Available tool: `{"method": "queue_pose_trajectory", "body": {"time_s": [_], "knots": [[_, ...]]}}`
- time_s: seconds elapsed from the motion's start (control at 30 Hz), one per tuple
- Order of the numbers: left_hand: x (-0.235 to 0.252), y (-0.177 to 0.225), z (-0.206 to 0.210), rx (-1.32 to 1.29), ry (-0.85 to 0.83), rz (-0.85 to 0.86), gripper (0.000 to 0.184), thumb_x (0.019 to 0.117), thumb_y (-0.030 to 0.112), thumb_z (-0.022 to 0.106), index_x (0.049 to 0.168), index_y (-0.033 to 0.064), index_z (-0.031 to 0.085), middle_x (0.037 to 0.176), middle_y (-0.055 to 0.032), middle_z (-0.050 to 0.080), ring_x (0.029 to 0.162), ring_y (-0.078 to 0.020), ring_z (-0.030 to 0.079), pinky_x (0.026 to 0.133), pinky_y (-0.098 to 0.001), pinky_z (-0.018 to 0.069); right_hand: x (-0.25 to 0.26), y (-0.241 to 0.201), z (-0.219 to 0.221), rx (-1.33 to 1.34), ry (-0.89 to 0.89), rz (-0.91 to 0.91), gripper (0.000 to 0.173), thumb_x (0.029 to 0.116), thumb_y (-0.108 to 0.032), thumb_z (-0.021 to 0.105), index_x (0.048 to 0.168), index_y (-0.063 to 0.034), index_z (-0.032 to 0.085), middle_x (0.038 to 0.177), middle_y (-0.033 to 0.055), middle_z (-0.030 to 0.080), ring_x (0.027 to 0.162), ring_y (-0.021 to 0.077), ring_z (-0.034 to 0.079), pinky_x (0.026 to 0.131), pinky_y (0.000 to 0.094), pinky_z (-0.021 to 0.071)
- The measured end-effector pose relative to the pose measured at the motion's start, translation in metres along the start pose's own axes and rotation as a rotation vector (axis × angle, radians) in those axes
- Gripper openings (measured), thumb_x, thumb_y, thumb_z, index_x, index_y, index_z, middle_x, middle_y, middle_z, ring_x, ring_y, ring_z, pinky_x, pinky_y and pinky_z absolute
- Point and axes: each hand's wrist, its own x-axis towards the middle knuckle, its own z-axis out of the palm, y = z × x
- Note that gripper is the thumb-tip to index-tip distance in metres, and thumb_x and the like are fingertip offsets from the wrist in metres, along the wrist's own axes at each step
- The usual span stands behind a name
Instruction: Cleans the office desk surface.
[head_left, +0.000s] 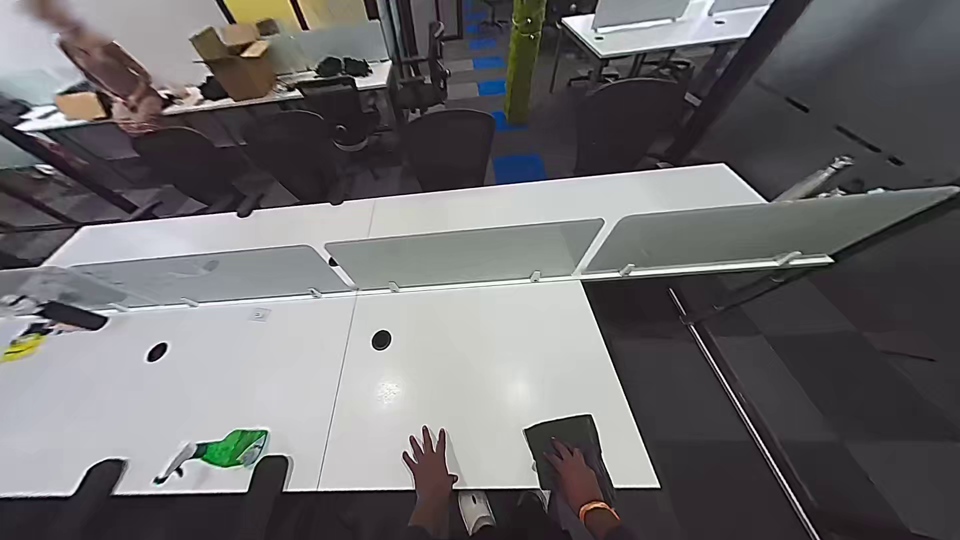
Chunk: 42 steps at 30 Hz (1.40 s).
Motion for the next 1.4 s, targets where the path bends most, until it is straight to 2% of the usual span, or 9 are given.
{"method": "queue_pose_trajectory", "body": {"time_s": [0.1, 0.23, 0.4, 0.6, 0.73, 0.9, 1.1, 1.2, 1.4], "knots": [[-0.011, -0.021, 0.011, -0.016, -0.060, -0.024, 0.110, 0.0720, 0.051, 0.083, 0.163, 0.0392, 0.023, 0.173, -0.0168, 0.006, 0.149, -0.0591, 0.020, 0.110, -0.0814, 0.0198, 0.006, -0.009, -0.012, -0.045, -0.052, 0.037, 0.045, 0.0911, -0.013, 0.069, 0.135, -0.0245, 0.069, 0.161, 0.0059, 0.044, 0.144, 0.0451, 0.041, 0.096, 0.0624, 0.0543], [-0.018, -0.041, 0.016, -0.048, -0.141, 0.049, 0.102, 0.0784, 0.037, 0.082, 0.163, 0.0376, 0.025, 0.173, -0.0136, 0.001, 0.153, -0.0538, 0.014, 0.107, -0.0739, 0.0360, -0.005, -0.036, -0.006, -0.031, -0.089, 0.080, 0.049, 0.0901, -0.009, 0.068, 0.138, -0.0212, 0.066, 0.162, 0.0117, 0.041, 0.143, 0.0475, 0.042, 0.096, 0.0639, 0.0540], [-0.017, -0.053, 0.003, -0.069, -0.243, 0.108, 0.103, 0.0777, 0.034, 0.083, 0.163, 0.0380, 0.025, 0.174, -0.0112, -0.002, 0.153, -0.0538, 0.012, 0.104, -0.0731, 0.0408, -0.026, -0.071, 0.019, -0.080, -0.156, -0.032, 0.050, 0.0880, -0.010, 0.072, 0.137, -0.0216, 0.067, 0.163, 0.0079, 0.040, 0.146, 0.0462, 0.037, 0.096, 0.0622, 0.0552], [-0.016, -0.057, -0.008, -0.104, -0.282, 0.126, 0.104, 0.0737, 0.032, 0.085, 0.161, 0.0391, 0.029, 0.174, -0.0116, 0.000, 0.151, -0.0564, 0.016, 0.097, -0.0750, 0.0459, -0.040, -0.002, 0.002, -0.046, -0.132, 0.010, 0.041, 0.0931, -0.007, 0.067, 0.133, -0.0139, 0.070, 0.162, 0.0099, 0.042, 0.145, 0.0448, 0.041, 0.102, 0.0644, 0.0503], [-0.012, -0.059, -0.010, -0.079, -0.305, 0.156, 0.106, 0.0741, 0.032, 0.085, 0.162, 0.0383, 0.027, 0.173, -0.0140, -0.001, 0.151, -0.0574, 0.016, 0.096, -0.0741, 0.0475, -0.029, 0.013, -0.004, -0.071, -0.134, 0.108, 0.040, 0.0941, -0.008, 0.065, 0.133, -0.0141, 0.069, 0.161, 0.0125, 0.042, 0.141, 0.0455, 0.046, 0.101, 0.0620, 0.0524], [-0.008, -0.057, -0.015, -0.038, -0.340, 0.146, 0.104, 0.0757, 0.034, 0.085, 0.162, 0.0402, 0.026, 0.173, -0.0149, 0.000, 0.148, -0.0580, 0.023, 0.095, -0.0725, 0.0494, -0.031, -0.052, 0.012, -0.021, -0.102, 0.018, 0.043, 0.0927, -0.006, 0.067, 0.134, -0.0158, 0.069, 0.164, 0.0097, 0.039, 0.147, 0.0469, 0.037, 0.102, 0.0649, 0.0500], [-0.004, -0.057, -0.016, -0.034, -0.344, 0.169, 0.102, 0.0771, 0.034, 0.084, 0.162, 0.0387, 0.028, 0.172, -0.0181, -0.001, 0.146, -0.0588, 0.028, 0.102, -0.0703, 0.0460, -0.040, -0.110, 0.030, -0.064, -0.250, -0.256, 0.046, 0.0907, -0.005, 0.068, 0.136, -0.0124, 0.067, 0.168, 0.0038, 0.034, 0.157, 0.0418, 0.020, 0.118, 0.0667, 0.0316], [-0.008, -0.057, -0.020, -0.025, -0.336, 0.186, 0.101, 0.0772, 0.035, 0.083, 0.162, 0.0372, 0.028, 0.172, -0.0204, 0.000, 0.144, -0.0578, 0.033, 0.108, -0.0694, 0.0411, -0.041, -0.091, 0.028, -0.101, -0.254, -0.281, 0.040, 0.0943, -0.008, 0.065, 0.134, -0.0120, 0.069, 0.167, -0.0007, 0.035, 0.158, 0.0352, 0.019, 0.121, 0.0644, 0.0284], [-0.003, -0.059, -0.013, -0.020, -0.342, 0.187, 0.104, 0.0771, 0.039, 0.083, 0.163, 0.0368, 0.026, 0.172, -0.0193, -0.001, 0.146, -0.0590, 0.028, 0.108, -0.0707, 0.0398, -0.036, -0.021, 0.018, 0.022, -0.121, 0.023, 0.045, 0.0906, -0.011, 0.068, 0.135, -0.0138, 0.068, 0.168, -0.0026, 0.034, 0.158, 0.0341, 0.022, 0.117, 0.0610, 0.0382]]}}
